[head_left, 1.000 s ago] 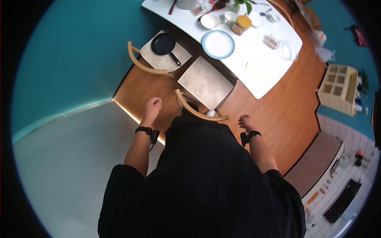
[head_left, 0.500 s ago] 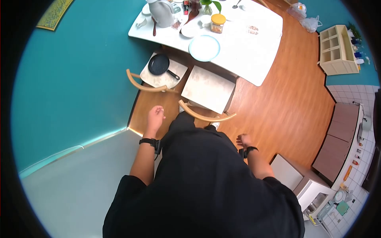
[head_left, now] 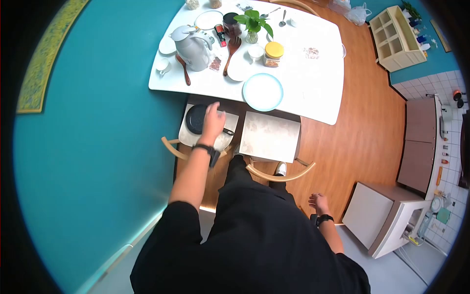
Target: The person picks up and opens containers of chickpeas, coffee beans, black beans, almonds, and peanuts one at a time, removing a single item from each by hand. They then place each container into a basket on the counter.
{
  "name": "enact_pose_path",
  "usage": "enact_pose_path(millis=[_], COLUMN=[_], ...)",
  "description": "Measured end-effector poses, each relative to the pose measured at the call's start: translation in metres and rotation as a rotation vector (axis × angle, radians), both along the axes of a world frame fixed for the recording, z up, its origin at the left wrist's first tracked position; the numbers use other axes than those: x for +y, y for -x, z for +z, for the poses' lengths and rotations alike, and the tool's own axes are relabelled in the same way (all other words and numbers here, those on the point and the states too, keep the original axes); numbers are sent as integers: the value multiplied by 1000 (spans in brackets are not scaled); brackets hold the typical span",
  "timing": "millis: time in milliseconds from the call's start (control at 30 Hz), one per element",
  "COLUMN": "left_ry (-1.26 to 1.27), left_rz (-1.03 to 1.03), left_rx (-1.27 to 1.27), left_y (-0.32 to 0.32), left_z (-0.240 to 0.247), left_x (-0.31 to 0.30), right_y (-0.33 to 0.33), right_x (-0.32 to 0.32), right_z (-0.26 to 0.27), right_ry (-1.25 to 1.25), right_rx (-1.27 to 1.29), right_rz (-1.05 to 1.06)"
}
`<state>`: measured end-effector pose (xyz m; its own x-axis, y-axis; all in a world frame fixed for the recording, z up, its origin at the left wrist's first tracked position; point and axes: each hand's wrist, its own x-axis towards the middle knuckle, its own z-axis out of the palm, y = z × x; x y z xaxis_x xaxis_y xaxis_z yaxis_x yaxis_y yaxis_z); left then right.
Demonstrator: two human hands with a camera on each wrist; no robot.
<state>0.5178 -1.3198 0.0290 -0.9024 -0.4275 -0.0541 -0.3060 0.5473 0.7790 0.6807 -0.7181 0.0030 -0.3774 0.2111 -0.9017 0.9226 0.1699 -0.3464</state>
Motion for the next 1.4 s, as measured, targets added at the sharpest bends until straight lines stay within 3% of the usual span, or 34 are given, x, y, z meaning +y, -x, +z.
enact_pose_path(millis=[33,167,300,400,500,533,567,700,767,833,967,1233,1300,1367,1400], left_ry=[123,380,464,526,541,590,585,569,562,676,635,360,15,-141,-212], left_rz=[-11,-168,-231,-234,-332,-353,-357,-342,-332,-265,-74,47,-42,-130,-285], left_rx=[42,-185,-300,-249,-442,-478,-481,-492,-498,-354,-363,-339,-157,-147,-78], left_y=[24,104,176,210,211,205,194,140,122,109,121,113,94,70,58], left_z=[-32,-24,-43,-75,-71,-68,-66,-56,-57,-64,-66,-79,-51,2,30], left_x=[-20,-58,-88,-106,-109,-106,-102,-90,-89,-94,-106,-99,-82,-56,-41], right_y=[-11,-60,-114,-144,-164,-163,-160,-163,-153,-129,-96,-79,-77,-67,-53], right_x=[-20,-58,-81,-94,-111,-119,-127,-133,-137,-142,-152,-151,-154,-154,-160], right_z=[8,15,35,51,68,78,86,69,64,61,64,75,81,88,98], right_ry=[-5,-50,-27,-80,-120,-135,-146,-100,-104,-109,-99,-136,-163,-300,-322], right_rx=[11,-44,-16,-110,-174,-217,-261,-197,-161,-124,-24,25,50,128,229], right_rz=[-4,205,22,-17,-89,-21,47,-87,-54,-8,39,52,59,431,467])
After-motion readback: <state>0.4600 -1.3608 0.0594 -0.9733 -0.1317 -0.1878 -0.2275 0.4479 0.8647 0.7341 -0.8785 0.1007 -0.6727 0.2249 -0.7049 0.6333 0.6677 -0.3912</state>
